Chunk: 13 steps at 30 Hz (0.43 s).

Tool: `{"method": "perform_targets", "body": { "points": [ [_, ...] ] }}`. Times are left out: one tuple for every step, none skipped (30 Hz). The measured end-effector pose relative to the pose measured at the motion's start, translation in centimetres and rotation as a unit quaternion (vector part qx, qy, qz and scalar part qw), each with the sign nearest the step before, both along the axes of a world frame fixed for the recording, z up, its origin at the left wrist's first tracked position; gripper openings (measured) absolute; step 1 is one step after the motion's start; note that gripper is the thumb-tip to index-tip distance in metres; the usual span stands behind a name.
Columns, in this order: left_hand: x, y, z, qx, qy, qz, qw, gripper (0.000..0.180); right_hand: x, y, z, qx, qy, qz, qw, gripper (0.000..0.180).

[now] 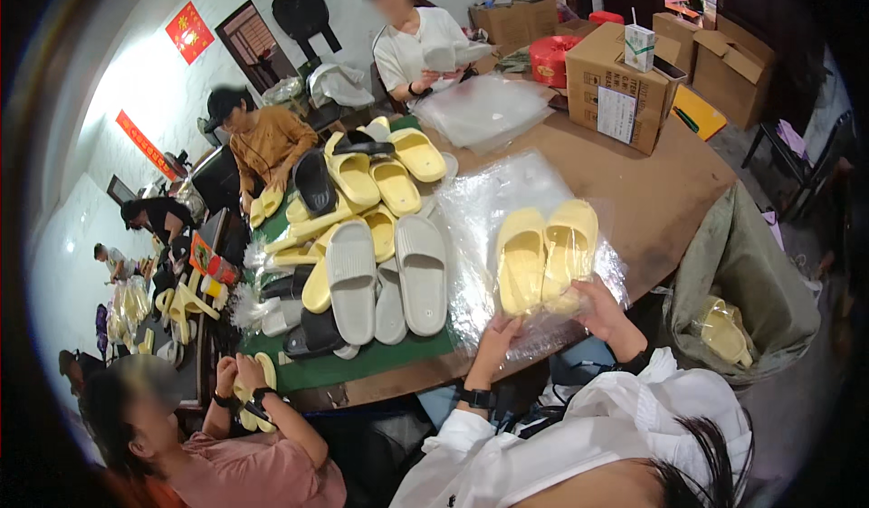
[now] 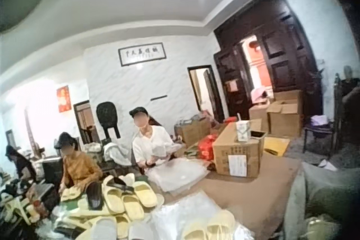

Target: Packing yellow slides into plastic bags and placing them in a large sack in a shoe factory.

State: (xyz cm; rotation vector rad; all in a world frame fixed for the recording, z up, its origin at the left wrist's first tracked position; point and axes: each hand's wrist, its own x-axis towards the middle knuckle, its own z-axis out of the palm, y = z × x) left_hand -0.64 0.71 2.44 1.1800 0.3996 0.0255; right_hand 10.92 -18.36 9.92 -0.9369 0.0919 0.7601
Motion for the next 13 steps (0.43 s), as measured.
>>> {"method": "perform_targets", "body": {
  "points": [
    [0.2,-0.2,0.3,-0.013,-0.004,0.003,1.0,0.04,0.1,-0.1,-0.4,-0.006,0.016,0.018,1.0,0.044],
    [0.3,-0.5,0.5,-0.019,-0.001,0.013,1.0,0.043,0.3,-0.1,-0.8,-0.018,0.039,0.017,0.999,0.039],
    [0.4,-0.7,0.7,-0.013,-0.002,0.007,1.0,0.043,0.5,-0.2,-1.8,-0.013,0.038,0.012,0.999,0.039],
    [0.3,-0.9,0.8,-0.026,-0.018,0.009,0.999,0.043,0.5,-0.2,-2.3,0.059,0.068,0.026,0.996,0.036],
    [0.3,-1.0,0.8,-0.038,-0.034,0.011,0.999,0.043,0.6,-0.2,-2.8,0.129,0.098,0.04,0.986,0.033],
    [0.4,-1.1,0.8,-0.036,-0.022,0.008,0.999,0.042,0.6,-0.4,-3.2,0.135,0.124,0.035,0.982,0.031],
    [0.3,-0.8,0.3,-0.034,-0.023,0.01,0.999,0.042,0.3,-0.3,-2.5,0.137,0.124,0.036,0.982,0.031],
    [0.3,-0.6,-0.5,-0.007,-0.038,0.011,0.999,0.042,-0.1,-0.2,-1.8,0.145,0.142,0.054,0.978,0.032],
    [0.3,-0.4,-1.3,0.019,-0.053,0.012,0.998,0.042,-0.2,-0.1,-1.5,0.152,0.161,0.072,0.972,0.032],
    [0.4,-0.4,-1.2,0.018,-0.053,0.01,0.998,0.042,-0.2,-0.2,-1.9,0.152,0.161,0.07,0.973,0.032],
    [0.4,-0.3,-1.1,0.025,-0.028,0.0,0.999,0.042,-0.1,-0.2,-2.7,0.174,0.159,0.074,0.969,0.035],
    [0.2,-0.4,-1.1,0.029,-0.002,-0.003,1.0,0.043,-0.1,-0.3,-3.1,0.191,0.159,0.083,0.965,0.038],
    [0.0,-1.0,-1.3,0.023,-0.002,0.002,1.0,0.043,0.2,0.2,-3.5,0.172,0.132,0.074,0.973,0.047]
  ]
}}
